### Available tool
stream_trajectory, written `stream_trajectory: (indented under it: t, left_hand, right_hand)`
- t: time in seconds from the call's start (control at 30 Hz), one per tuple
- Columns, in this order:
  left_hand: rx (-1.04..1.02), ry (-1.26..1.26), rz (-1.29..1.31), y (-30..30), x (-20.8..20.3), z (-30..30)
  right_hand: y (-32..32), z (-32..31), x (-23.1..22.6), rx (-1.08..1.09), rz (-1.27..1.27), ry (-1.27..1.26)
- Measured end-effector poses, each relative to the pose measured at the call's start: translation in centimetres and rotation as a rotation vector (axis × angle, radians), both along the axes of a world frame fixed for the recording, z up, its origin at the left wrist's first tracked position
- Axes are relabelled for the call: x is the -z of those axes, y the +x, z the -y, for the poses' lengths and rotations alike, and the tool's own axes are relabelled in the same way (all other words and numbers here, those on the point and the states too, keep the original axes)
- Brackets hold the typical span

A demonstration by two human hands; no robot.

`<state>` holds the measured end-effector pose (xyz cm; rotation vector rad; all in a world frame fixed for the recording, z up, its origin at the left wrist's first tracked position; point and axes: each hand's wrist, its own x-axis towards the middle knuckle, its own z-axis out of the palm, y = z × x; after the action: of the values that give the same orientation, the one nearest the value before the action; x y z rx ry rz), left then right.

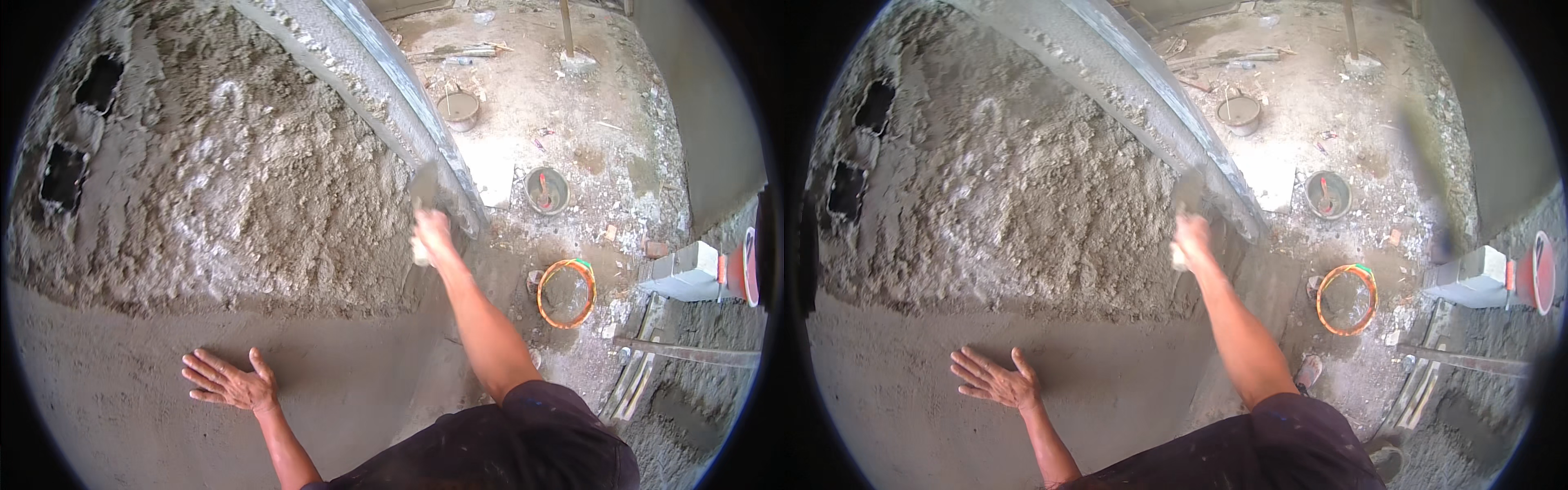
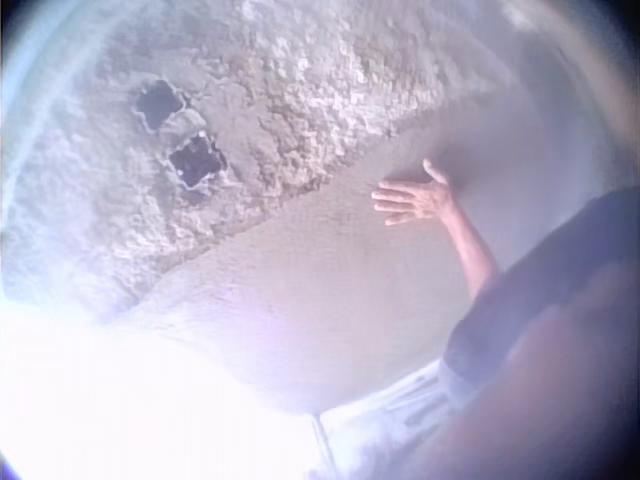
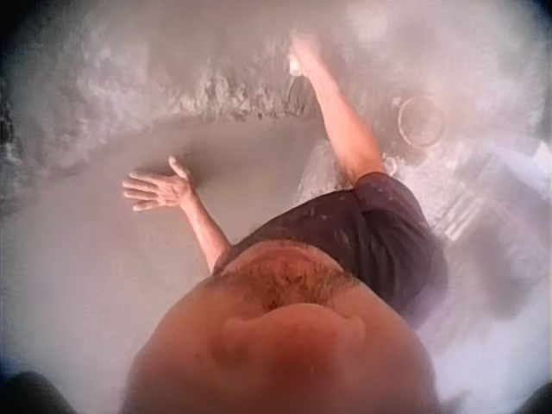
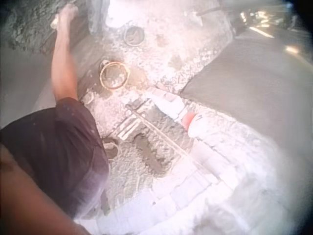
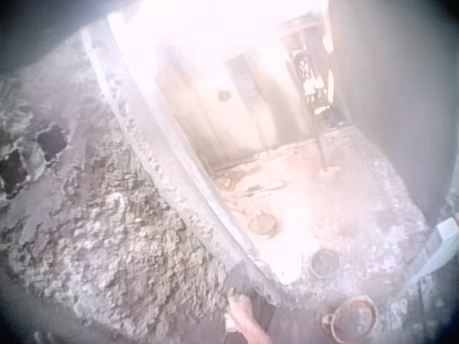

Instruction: The person applies plaster to a wall with a trowel, taking the material from a bucket and spreading it across the masonry surface.

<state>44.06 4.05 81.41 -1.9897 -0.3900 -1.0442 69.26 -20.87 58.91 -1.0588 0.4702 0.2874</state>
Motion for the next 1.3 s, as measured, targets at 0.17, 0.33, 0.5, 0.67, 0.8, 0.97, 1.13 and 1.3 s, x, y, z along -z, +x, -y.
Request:
stream_trajectory:
  t: [0.17,0.33,0.5,0.67,0.8,0.97,1.13,1.3]
  left_hand:
    - [-0.018,-0.067,-0.017,-2.8,-0.9,-0.8]
    - [0.032,-0.069,-0.017,-1.9,-0.3,-0.9]
    - [0.008,-0.058,-0.006,0.1,-0.3,-0.7]
    - [0.091,0.082,0.047,0.3,0.0,-1.4]
    - [0.145,0.07,0.035,-1.6,1.1,-0.9]
    - [0.008,0.164,-0.037,0.4,7.4,1.0]
    - [-0.097,0.218,-0.093,2.4,10.8,0.2]
    - [-0.144,0.258,-0.1,3.0,10.2,-0.2]
  right_hand:
    - [-1.9,-2.8,-23.0,0.02,0.482,0.027]
    - [0.7,0.0,-29.8,0.11,0.769,-0.277]
    - [-2.5,3.2,6.0,-0.05,0.602,-1.003]
    - [-27.9,21.4,23.8,-0.392,-0.302,-1.227]
    - [-34.7,34.9,33.5,-0.831,-0.506,-1.409]
    - [-26.1,40.7,41.5,-0.879,-0.469,-1.635]
    - [-22.5,33.8,52.5,-0.816,-0.222,-1.727]
    - [-27.2,34.2,47.8,-0.505,-0.486,-1.484]
